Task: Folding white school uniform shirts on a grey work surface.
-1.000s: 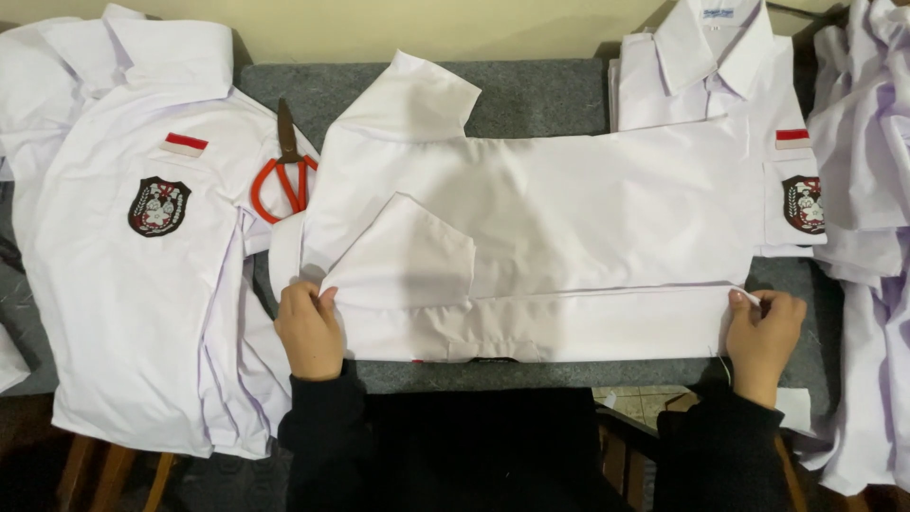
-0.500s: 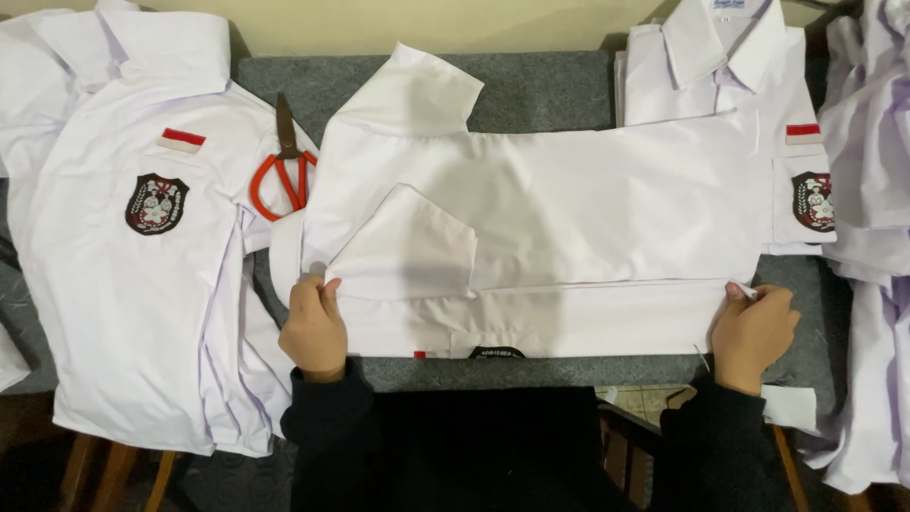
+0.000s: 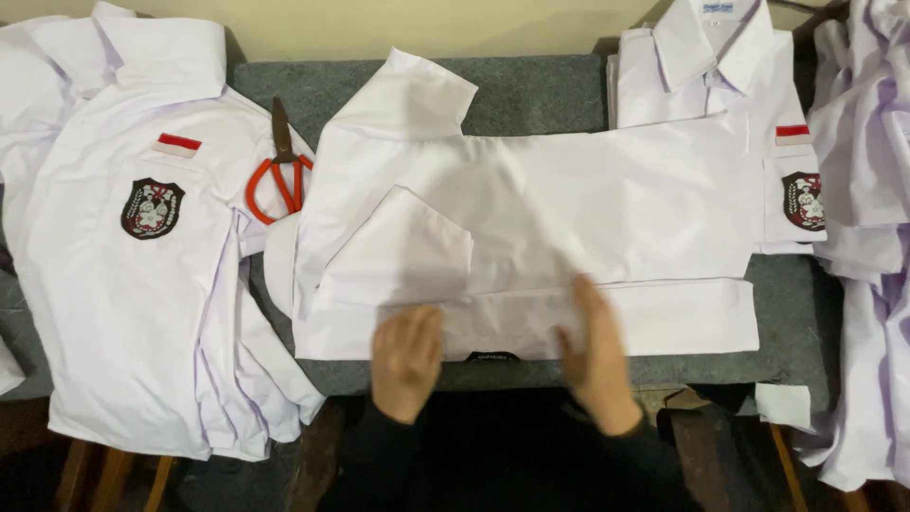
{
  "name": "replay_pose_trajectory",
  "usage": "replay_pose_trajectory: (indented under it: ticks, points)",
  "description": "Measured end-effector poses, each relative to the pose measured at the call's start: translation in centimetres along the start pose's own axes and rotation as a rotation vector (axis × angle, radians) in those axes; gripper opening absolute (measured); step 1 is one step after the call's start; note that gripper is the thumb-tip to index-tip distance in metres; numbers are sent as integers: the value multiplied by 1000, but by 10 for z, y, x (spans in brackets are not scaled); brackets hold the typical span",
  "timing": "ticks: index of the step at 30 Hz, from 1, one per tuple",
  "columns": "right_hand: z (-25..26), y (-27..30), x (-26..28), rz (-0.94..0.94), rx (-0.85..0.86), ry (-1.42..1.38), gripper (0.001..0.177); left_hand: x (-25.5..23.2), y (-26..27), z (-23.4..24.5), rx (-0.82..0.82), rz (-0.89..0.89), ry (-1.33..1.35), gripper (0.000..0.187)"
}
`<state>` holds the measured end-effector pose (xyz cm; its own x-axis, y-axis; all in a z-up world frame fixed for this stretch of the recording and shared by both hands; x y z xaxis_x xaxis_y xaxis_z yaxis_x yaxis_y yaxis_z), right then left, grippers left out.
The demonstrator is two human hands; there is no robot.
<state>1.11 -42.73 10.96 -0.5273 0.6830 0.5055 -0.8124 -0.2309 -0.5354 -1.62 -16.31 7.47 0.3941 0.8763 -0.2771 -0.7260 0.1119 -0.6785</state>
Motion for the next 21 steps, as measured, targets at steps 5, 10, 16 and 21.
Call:
replay_pose_trajectory:
  ticks: [5, 10, 16, 21]
  points:
    - [-78, 25, 48, 232, 436, 209, 87, -27, -3, -16, 177, 101, 86, 26]
    - [-81, 27, 48, 209, 356, 333, 87, -25, 7, -15, 274, 160, -46, 41]
    - [-85, 24, 54, 111, 259, 478, 84, -30, 5, -14, 332, 141, -233, 63]
    - [-87, 18, 57, 21, 214, 528, 78, -30, 7, -24, 354, 203, -247, 80]
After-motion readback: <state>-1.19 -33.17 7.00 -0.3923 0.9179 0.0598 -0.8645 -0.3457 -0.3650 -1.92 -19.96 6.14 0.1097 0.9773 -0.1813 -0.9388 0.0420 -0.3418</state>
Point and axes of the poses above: each hand's wrist, its own y-axis away from the middle knuckle, its own z-axis out of the back of the hand, x = y × z, the point moved 3 cm from there along -y, towards the middle knuckle, and after that the axes turned 3 degrees about -x, right-handed, at the moved point
